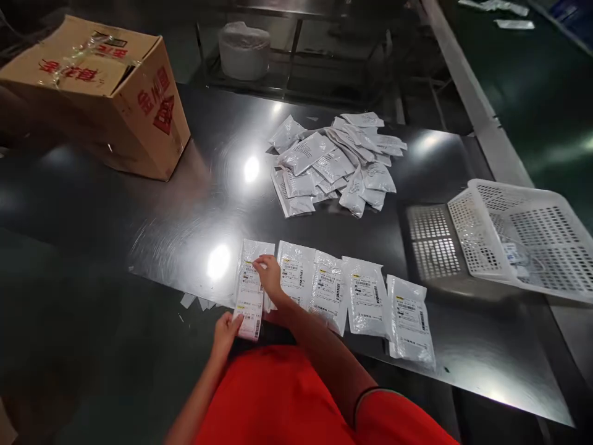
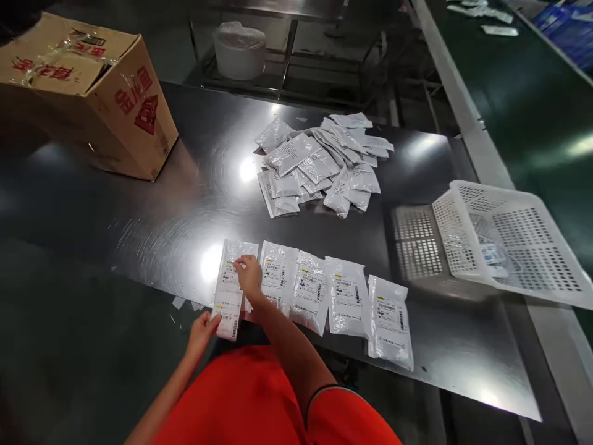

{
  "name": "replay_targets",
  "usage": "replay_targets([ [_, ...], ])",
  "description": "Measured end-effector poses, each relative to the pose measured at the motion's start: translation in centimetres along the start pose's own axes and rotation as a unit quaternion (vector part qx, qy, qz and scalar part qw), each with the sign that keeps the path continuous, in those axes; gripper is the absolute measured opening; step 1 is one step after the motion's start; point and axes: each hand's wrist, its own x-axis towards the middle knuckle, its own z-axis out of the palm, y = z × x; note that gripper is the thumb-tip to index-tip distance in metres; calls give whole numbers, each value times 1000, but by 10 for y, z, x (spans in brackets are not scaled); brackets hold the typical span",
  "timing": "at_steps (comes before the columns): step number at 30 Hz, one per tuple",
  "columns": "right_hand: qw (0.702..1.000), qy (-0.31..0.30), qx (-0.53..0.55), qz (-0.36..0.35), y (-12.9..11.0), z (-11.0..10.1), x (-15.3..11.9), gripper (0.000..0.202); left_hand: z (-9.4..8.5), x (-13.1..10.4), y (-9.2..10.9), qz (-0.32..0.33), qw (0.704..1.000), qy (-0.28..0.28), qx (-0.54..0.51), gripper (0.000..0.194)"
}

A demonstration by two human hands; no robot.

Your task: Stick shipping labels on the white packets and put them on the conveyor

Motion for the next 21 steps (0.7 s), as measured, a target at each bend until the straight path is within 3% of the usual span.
replay_targets([
  [4, 997, 9, -79, -11, 5, 13, 36, 25, -21, -25, -33, -45, 998, -24, 39, 50],
  [8, 989, 15, -143, -43, 11, 23, 22, 38, -39, -59, -45, -58, 996, -13, 65, 52],
  [10, 979, 5, -183, -86, 14, 30, 3, 51, -45, -72, -43, -56, 996, 10, 65, 57],
  [13, 936, -68, -270, -215, 17, 40, -20, 60, -51, -81, -34, -53, 996, 40, 57, 57],
  [16, 906, -127, -289, -283, 20, 44, -21, 60, -51, -79, -23, -30, 997, 54, 45, 53],
  [19, 909, -157, -249, -294, 18, 40, -15, 53, -50, -72, -15, 1, 997, 57, 44, 52],
  [21, 939, -123, -213, -240, 18, 36, -21, 51, -53, -69, -13, 17, 997, 64, 48, 52],
])
